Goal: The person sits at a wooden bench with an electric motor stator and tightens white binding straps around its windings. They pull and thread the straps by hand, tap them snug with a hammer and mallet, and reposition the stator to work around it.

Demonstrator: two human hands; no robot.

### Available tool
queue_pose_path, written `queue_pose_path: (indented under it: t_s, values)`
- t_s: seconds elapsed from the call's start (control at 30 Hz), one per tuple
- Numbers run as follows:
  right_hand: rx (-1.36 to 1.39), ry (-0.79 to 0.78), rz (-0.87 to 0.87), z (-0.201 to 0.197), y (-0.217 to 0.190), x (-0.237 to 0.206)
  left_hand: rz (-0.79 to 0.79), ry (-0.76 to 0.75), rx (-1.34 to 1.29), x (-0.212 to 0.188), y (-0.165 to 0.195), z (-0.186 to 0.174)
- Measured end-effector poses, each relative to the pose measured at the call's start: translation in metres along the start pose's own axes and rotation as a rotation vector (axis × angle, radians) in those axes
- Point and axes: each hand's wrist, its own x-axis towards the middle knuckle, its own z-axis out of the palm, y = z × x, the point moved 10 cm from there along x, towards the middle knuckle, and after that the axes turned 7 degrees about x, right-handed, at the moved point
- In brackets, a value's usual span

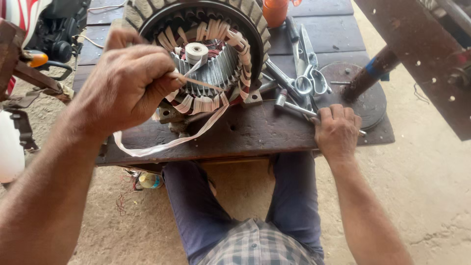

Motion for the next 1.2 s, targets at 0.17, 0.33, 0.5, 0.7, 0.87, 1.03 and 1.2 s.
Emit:
queue_pose_path:
  t_s: [0.17,0.33,0.5,0.7,0.87,1.03,1.2]
  values:
    - [0.157,-0.240,0.226,0.011,0.000,-0.017,-0.080,-0.083,-0.222,0.025,-0.036,-0.001]
    - [1.785,-0.129,0.944,0.033,-0.092,-0.086,-0.020,-0.047,-0.848,0.018,-0.060,0.012]
    - [2.334,-0.368,1.108,0.059,-0.193,-0.095,-0.021,0.194,-0.965,-0.002,-0.086,0.024]
    - [2.370,0.124,1.418,0.053,-0.178,-0.094,0.046,0.440,-0.880,-0.024,-0.113,0.040]
    - [2.389,-0.238,1.122,0.049,-0.210,-0.082,0.058,0.452,-0.882,-0.035,-0.121,0.049]
    - [2.326,-0.065,1.352,0.059,-0.194,-0.093,0.006,0.464,-0.862,-0.040,-0.121,0.048]
    - [2.330,-0.055,1.172,0.047,-0.199,-0.083,-0.008,0.467,-0.866,-0.038,-0.120,0.045]
